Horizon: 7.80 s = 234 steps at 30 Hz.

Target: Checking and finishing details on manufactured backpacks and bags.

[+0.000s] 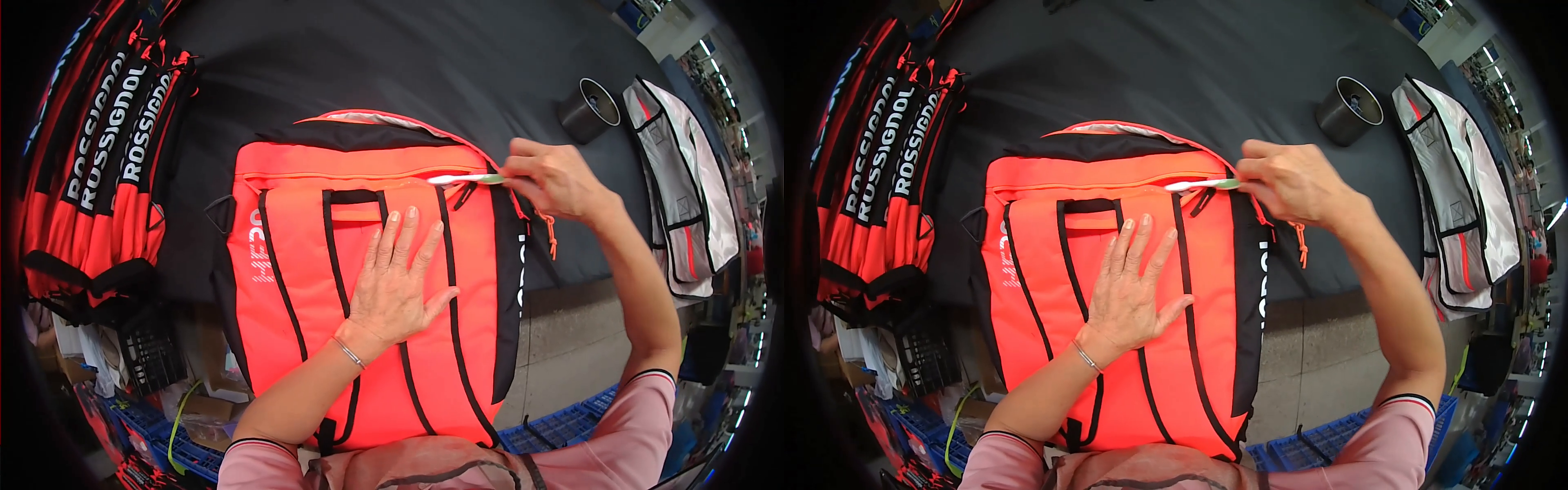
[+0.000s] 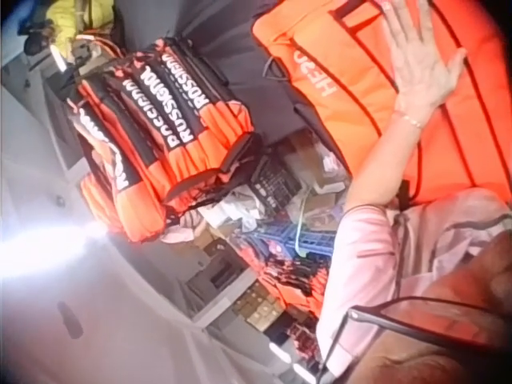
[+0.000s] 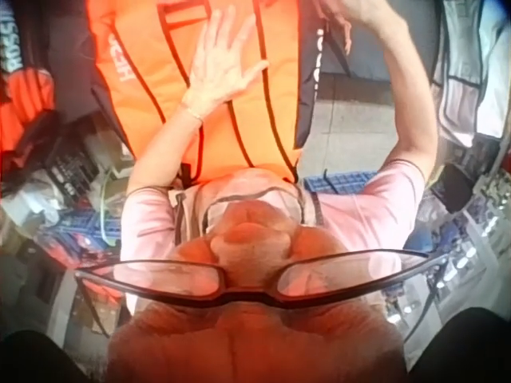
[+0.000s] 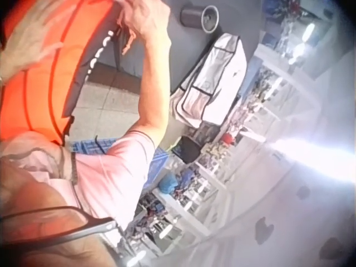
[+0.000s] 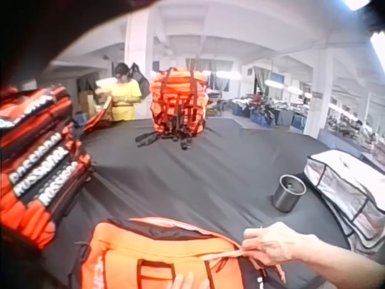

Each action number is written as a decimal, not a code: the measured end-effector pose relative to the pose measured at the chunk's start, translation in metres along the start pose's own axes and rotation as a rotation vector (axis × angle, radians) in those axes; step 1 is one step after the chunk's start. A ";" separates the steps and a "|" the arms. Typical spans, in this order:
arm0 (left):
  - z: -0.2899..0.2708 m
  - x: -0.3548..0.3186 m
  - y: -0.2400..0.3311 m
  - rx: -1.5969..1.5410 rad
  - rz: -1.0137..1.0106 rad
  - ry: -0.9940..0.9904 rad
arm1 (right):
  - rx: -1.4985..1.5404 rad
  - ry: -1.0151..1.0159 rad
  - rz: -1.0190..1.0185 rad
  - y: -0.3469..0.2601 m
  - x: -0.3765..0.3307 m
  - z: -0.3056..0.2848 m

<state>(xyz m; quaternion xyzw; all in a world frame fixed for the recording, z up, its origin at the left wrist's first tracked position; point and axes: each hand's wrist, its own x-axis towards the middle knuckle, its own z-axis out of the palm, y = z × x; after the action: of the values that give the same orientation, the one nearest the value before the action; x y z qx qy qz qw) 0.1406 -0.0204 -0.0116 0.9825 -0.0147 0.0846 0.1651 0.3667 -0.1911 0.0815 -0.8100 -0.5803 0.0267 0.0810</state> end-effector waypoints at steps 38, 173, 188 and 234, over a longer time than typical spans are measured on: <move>-0.051 -0.045 -0.102 -0.056 -0.158 0.313 | 0.245 0.115 -0.129 -0.060 0.088 0.058; -0.066 -0.250 -0.044 -0.512 -0.188 -0.076 | 0.625 -0.798 -0.125 -0.260 -0.072 0.054; -0.060 -0.263 -0.104 -0.726 -0.811 0.541 | 0.792 0.225 0.232 -0.274 -0.074 0.067; -0.254 -0.138 -0.173 0.306 0.128 1.316 | -0.087 1.103 0.189 -0.042 0.028 -0.061</move>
<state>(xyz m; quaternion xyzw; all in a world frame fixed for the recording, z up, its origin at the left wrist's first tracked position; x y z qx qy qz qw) -0.0264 0.2265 0.1453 0.7359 0.0428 0.6757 -0.0064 0.3450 -0.1574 0.1501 -0.7550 -0.3776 -0.4177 0.3360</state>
